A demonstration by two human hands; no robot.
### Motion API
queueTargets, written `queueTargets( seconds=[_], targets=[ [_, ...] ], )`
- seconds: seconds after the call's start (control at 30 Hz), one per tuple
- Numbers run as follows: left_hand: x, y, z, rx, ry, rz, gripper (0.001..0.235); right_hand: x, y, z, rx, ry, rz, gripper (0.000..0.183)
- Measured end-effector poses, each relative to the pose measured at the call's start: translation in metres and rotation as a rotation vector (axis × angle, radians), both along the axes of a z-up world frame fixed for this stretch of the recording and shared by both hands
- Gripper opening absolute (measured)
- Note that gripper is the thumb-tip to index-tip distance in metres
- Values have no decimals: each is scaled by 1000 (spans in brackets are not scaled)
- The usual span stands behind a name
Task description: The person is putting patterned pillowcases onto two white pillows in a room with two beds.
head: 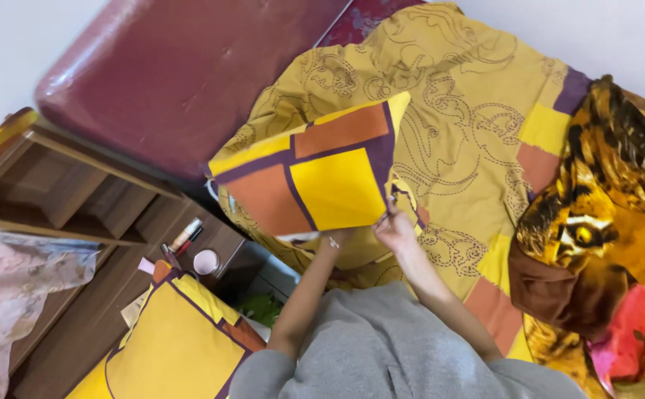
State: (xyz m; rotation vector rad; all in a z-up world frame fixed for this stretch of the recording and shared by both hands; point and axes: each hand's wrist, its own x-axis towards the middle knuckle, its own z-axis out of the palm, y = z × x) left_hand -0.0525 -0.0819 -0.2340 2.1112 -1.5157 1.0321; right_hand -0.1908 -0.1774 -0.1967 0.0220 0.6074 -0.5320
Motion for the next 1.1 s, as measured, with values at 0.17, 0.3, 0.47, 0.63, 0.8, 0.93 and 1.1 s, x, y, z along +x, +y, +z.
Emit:
queueTargets(
  seconds=[0.17,0.3,0.47,0.63,0.8,0.93,1.1],
  targets=[
    [-9,21,25,341,462,-136,41,-9,-13,-30,-80,-69,18,20],
    [-19,73,114,94,358,-469,39,-32,-61,-83,-105,-276,6,18],
    [-12,84,118,159,577,-225,35,-45,-20,53,86,-120,-62,23],
    [-12,93,110,165,481,-251,40,-31,19,124,122,-388,34,35],
    [-31,77,31,220,287,-340,32,4,64,134,-344,-70,415,44],
    [-18,71,46,278,286,-321,32,0,28,66,-517,-74,431,35],
    [-22,65,101,119,400,-502,10,-12,11,116,-556,86,296,21]
  ],
)
